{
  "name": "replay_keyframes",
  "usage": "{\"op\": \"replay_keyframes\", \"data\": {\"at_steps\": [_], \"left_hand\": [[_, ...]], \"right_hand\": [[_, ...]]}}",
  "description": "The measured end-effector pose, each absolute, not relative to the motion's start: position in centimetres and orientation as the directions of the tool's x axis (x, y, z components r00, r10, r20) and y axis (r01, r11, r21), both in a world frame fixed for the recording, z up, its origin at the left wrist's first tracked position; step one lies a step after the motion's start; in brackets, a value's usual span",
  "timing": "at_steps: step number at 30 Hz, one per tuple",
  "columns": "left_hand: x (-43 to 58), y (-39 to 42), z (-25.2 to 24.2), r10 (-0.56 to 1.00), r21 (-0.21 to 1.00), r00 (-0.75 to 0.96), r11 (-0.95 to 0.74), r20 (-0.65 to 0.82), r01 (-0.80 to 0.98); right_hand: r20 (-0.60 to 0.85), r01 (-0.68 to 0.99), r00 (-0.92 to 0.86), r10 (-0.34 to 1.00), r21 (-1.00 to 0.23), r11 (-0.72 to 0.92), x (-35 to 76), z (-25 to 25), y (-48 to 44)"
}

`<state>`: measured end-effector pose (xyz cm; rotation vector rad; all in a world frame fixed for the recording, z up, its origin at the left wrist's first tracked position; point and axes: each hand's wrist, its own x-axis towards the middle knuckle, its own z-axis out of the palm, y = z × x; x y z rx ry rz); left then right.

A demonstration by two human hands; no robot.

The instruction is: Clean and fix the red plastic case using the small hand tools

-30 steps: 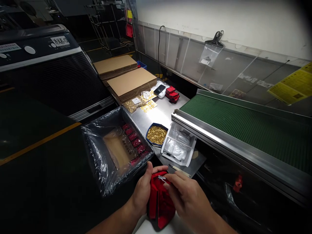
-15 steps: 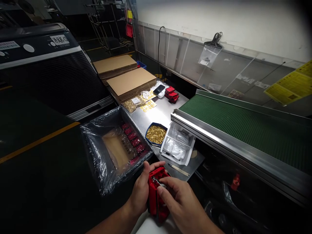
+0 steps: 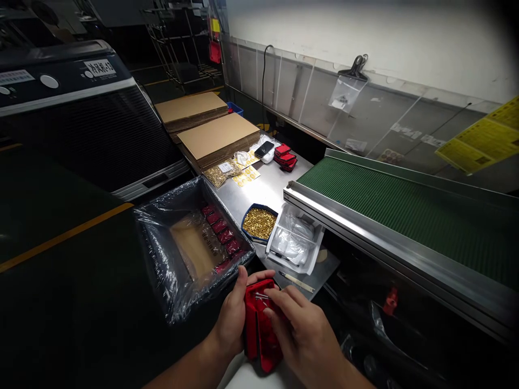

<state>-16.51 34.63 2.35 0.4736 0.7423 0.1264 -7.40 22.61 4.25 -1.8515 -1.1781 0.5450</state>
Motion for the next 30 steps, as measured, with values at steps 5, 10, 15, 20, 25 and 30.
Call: {"op": "replay_keyframes", "data": {"at_steps": [5,10,15,20,25,30], "left_hand": [[-16.2,34.7,2.7,0.209,0.387,0.716,0.918,-0.666,0.092],[-16.3,34.8,2.6,0.183,0.351,0.711,0.931,-0.679,0.096],[-16.2,34.7,2.5,0.158,0.318,0.719,0.944,-0.677,0.091],[-15.9,34.8,2.3,0.139,0.304,0.721,0.947,-0.679,0.104],[-15.9,35.0,2.3,0.115,0.265,0.786,0.962,-0.608,0.065],[-15.9,35.3,2.5,0.061,0.158,0.776,0.986,-0.628,0.050]], "right_hand": [[0.281,0.783,0.356,0.891,-0.610,-0.121,-7.0,3.5,23.0],[0.312,0.819,0.299,0.902,-0.570,-0.074,-6.4,3.1,23.1],[0.294,0.798,0.299,0.908,-0.599,-0.069,-6.1,2.9,23.1],[0.315,0.800,0.280,0.907,-0.599,-0.039,-5.8,3.2,23.5],[0.337,0.704,0.388,0.858,-0.709,-0.040,-4.9,3.2,22.8],[0.367,0.562,0.493,0.789,-0.826,0.033,-5.4,3.4,21.4]]}}
